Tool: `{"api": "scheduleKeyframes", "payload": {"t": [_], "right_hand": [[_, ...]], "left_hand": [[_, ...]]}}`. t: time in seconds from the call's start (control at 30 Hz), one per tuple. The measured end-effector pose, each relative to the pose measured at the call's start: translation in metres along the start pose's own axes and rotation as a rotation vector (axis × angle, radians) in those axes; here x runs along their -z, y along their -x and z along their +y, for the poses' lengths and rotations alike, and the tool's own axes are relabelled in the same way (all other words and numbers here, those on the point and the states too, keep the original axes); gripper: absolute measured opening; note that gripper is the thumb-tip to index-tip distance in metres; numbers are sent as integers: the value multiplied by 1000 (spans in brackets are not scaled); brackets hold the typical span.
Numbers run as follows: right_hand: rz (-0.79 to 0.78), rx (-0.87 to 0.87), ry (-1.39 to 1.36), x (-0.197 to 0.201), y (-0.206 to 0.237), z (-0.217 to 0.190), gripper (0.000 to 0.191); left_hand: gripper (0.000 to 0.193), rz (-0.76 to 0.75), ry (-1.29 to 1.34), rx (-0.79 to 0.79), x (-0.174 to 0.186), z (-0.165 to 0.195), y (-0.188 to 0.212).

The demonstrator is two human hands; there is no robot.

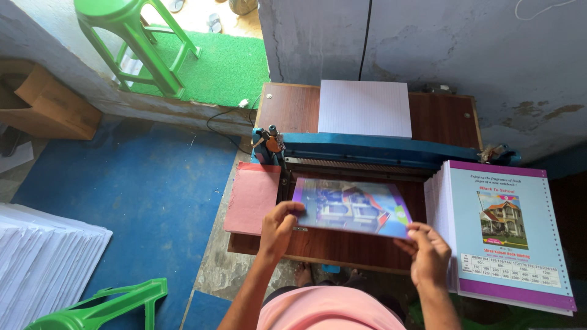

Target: The person places lined paper sheets into a binding machine, then inserts a printed cover sheet, and stacks the finished notebooks. The person repeats this process for multiple units.

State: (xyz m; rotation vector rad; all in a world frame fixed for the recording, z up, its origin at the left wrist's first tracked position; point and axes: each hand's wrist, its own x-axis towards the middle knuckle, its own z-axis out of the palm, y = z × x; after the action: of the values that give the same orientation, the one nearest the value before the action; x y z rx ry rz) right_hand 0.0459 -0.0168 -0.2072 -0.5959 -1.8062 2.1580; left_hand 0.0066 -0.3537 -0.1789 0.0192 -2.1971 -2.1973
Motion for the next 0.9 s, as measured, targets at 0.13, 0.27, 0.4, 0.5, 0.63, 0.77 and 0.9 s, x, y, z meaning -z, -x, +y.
{"api": "scheduleKeyframes", "payload": {"t": [0.13,0.27,0.4,0.5,0.63,0.77,0.9], "right_hand": [[30,-132,83,16,22,37,16],[34,-226,78,26,36,63,18],[62,-283,102,27,33,74,31],[58,-292,98,24,24,75,37],[45,-282,88,16,11,73,36],[41,-258,66,8,1,68,37],[46,-253,87,3,-5,62,37]], "left_hand": [[32,19,-116,208,0,-23,25],[33,50,-260,196,-6,-41,46],[34,71,-347,72,-13,-49,49],[33,52,-386,10,-17,-51,39],[32,36,-427,-91,-23,-54,20],[33,38,-453,-118,-29,-58,0],[33,33,-463,-64,-32,-63,-15]]}}
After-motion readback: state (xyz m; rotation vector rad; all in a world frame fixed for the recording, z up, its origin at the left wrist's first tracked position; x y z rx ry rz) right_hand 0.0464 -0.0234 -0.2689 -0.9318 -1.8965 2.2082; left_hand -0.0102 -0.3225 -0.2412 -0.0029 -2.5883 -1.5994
